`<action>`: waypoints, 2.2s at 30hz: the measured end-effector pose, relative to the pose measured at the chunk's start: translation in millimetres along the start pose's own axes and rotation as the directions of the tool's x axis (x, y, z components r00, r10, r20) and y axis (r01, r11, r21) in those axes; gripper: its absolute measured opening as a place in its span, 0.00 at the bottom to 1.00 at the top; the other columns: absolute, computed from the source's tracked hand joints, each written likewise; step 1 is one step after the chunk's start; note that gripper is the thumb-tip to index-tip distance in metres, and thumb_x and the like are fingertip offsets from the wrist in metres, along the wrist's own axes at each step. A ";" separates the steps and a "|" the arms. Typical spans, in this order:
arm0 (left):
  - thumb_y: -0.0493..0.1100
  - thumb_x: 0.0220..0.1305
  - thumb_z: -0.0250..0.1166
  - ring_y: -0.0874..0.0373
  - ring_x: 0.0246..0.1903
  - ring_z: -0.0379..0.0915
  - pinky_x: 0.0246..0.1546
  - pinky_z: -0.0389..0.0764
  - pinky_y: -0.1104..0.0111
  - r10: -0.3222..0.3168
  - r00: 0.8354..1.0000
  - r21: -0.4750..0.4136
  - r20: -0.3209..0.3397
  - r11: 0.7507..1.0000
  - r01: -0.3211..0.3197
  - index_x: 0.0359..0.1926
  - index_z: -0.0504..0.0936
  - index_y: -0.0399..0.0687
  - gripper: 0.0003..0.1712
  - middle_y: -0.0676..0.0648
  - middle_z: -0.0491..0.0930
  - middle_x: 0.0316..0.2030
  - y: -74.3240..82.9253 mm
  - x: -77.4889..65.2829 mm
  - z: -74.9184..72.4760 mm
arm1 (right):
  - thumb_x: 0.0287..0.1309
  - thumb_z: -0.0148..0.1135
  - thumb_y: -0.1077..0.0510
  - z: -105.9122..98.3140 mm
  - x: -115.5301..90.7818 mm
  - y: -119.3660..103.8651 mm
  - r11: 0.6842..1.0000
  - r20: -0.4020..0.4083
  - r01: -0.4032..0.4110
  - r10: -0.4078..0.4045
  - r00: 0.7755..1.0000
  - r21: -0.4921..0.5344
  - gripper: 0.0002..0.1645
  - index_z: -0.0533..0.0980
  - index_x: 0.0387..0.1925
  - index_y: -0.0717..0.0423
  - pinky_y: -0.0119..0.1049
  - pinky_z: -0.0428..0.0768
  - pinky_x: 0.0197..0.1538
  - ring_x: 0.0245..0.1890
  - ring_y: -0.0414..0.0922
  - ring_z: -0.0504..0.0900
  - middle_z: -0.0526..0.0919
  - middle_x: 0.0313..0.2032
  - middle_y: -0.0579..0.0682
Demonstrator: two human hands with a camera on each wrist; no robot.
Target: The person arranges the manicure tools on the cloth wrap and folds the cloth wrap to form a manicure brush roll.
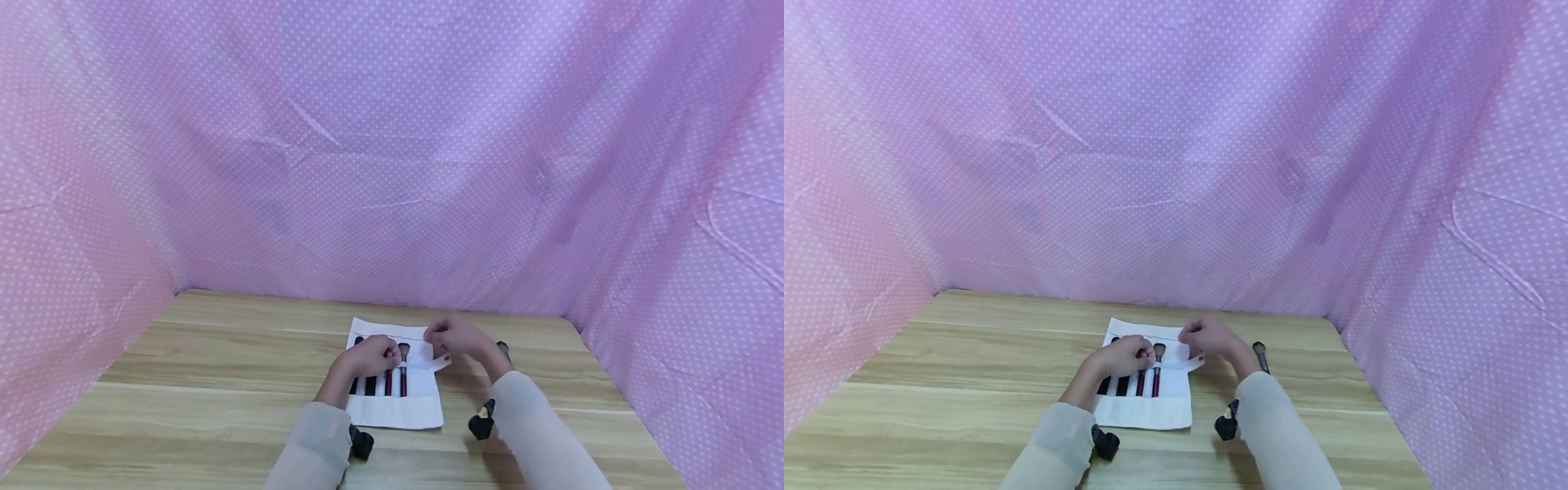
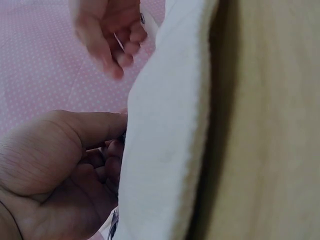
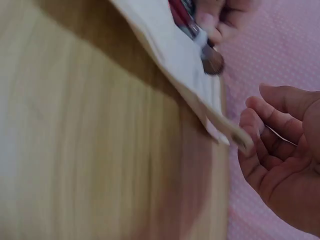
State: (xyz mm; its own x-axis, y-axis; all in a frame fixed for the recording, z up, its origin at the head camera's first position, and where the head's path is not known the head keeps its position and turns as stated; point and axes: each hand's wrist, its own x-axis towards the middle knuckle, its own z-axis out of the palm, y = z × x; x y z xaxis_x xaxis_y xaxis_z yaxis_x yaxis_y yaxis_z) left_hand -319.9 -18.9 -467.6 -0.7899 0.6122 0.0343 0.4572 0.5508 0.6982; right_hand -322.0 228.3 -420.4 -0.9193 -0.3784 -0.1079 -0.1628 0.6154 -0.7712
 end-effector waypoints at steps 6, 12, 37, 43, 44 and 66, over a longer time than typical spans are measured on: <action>0.32 0.70 0.59 0.63 0.25 0.68 0.33 0.71 0.68 -0.010 1.000 -0.002 -0.016 1.000 0.010 0.31 0.81 0.48 0.11 0.55 0.74 0.26 -0.1 0.0 0.3 | 0.70 0.62 0.59 -35.9 -26.6 24.4 1.000 -0.079 0.024 -0.025 0.997 -0.012 0.18 0.78 0.52 0.71 0.50 0.83 0.42 0.37 0.54 0.82 0.83 0.40 0.63; 0.33 0.70 0.61 0.63 0.26 0.68 0.34 0.71 0.68 -0.025 1.000 -0.003 -0.016 1.000 0.025 0.30 0.81 0.49 0.11 0.55 0.74 0.26 -1.8 0.3 -0.4 | 0.68 0.62 0.62 -56.3 -53.3 55.0 1.000 -0.106 -0.027 0.026 0.994 -0.001 0.15 0.78 0.49 0.72 0.44 0.82 0.36 0.32 0.48 0.80 0.83 0.36 0.59; 0.33 0.69 0.62 0.63 0.26 0.67 0.35 0.70 0.68 0.004 1.000 0.006 -0.019 1.000 -0.004 0.28 0.79 0.49 0.12 0.56 0.72 0.25 -2.2 -1.2 0.7 | 0.65 0.59 0.70 -55.4 -72.1 71.0 0.995 -0.051 -0.060 0.065 0.997 0.085 0.13 0.76 0.47 0.78 0.43 0.86 0.40 0.34 0.48 0.84 0.84 0.37 0.62; 0.33 0.68 0.62 0.63 0.26 0.67 0.34 0.70 0.69 0.005 1.000 0.001 -0.022 1.000 -0.005 0.28 0.79 0.48 0.11 0.56 0.72 0.25 -0.7 -2.4 0.8 | 0.57 0.65 0.71 -46.0 -70.2 65.1 0.998 -0.050 0.001 -0.004 0.999 -0.069 0.13 0.78 0.45 0.74 0.36 0.82 0.32 0.29 0.43 0.81 0.85 0.32 0.57; 0.33 0.68 0.62 0.63 0.26 0.67 0.34 0.70 0.69 0.006 1.000 -0.001 -0.022 1.000 -0.006 0.28 0.79 0.48 0.11 0.56 0.72 0.25 -0.5 -2.5 0.7 | 0.55 0.67 0.71 -44.1 -70.1 64.5 0.994 -0.059 0.010 -0.017 0.998 -0.108 0.14 0.78 0.43 0.73 0.35 0.81 0.31 0.28 0.42 0.81 0.85 0.30 0.56; 0.34 0.69 0.63 0.64 0.27 0.67 0.36 0.70 0.68 0.004 1.000 0.000 -0.030 1.000 -0.004 0.28 0.78 0.48 0.11 0.57 0.71 0.25 1.0 -4.0 -0.3 | 0.50 0.69 0.70 -18.2 -62.8 50.0 0.958 -0.177 -0.074 0.024 0.984 -0.276 0.13 0.80 0.40 0.66 0.37 0.79 0.37 0.30 0.42 0.79 0.83 0.28 0.48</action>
State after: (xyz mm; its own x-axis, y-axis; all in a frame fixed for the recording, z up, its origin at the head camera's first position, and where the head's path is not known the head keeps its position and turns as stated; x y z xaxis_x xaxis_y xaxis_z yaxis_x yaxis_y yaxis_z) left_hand -316.4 -21.0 -466.8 -0.7999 0.5973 0.0587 0.4605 0.5481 0.6982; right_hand -279.0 295.4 -440.9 -0.9720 -0.2347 -0.0138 -0.1873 0.8085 -0.5578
